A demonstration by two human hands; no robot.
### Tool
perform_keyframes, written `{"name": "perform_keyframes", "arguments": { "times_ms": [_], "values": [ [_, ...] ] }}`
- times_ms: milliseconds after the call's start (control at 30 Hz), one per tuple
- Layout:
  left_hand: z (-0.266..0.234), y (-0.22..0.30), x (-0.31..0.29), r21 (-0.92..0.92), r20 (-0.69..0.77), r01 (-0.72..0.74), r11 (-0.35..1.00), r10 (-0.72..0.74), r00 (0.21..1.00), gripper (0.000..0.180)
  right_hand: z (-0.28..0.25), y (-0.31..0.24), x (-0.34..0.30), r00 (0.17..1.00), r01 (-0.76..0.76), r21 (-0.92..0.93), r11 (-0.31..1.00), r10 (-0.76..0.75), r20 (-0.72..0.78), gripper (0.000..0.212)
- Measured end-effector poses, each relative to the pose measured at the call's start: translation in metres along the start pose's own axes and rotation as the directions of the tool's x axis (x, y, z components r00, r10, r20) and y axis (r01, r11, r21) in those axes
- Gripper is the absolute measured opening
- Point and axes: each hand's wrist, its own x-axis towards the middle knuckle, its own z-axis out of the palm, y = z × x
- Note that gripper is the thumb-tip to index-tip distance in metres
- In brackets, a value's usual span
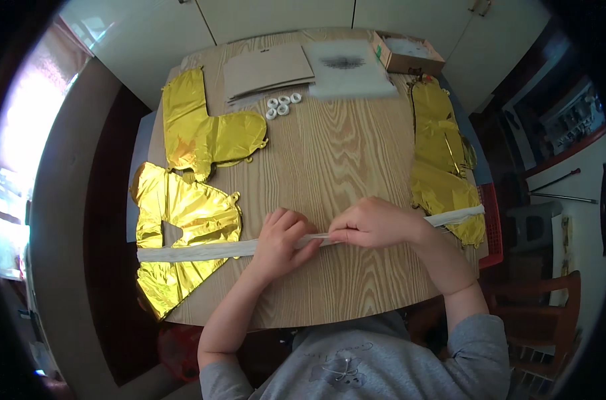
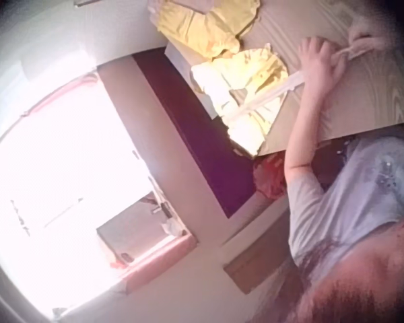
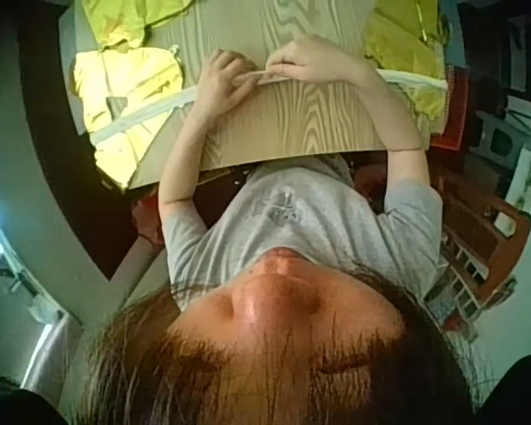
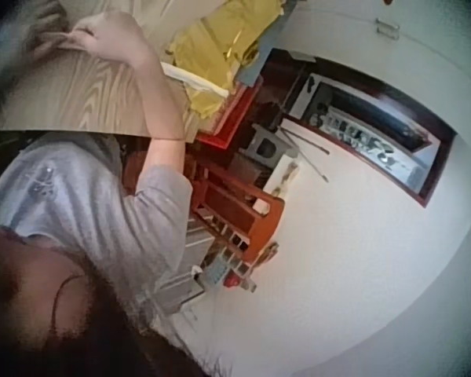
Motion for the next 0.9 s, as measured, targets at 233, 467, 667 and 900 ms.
{"name": "perform_keyframes", "arguments": {
  "times_ms": [233,467,667,900],
  "values": [
    [-0.034,0.018,0.016,-0.36,-0.017,-0.084,0.929,0.083,0.996,0.011,-0.012,-0.013,0.0,0.948,0.243,0.129,0.962,-0.206,-0.244,0.022],
    [-0.063,0.049,0.069,-0.767,-0.142,-0.081,0.636,-0.045,0.989,0.015,-0.009,-0.035,0.017,0.872,0.481,0.75,0.453,-0.163,-0.461,0.024],
    [-0.06,0.036,0.071,-0.96,-0.097,-0.049,0.276,-0.162,0.982,0.011,-0.025,-0.035,0.009,0.947,0.303,0.723,0.62,-0.28,-0.157,0.023],
    [-0.091,0.033,0.073,-0.978,-0.051,-0.145,-0.152,-0.499,0.865,0.018,-0.029,-0.014,0.006,0.957,0.209,0.626,0.752,-0.025,-0.289,0.021]
  ]
}}
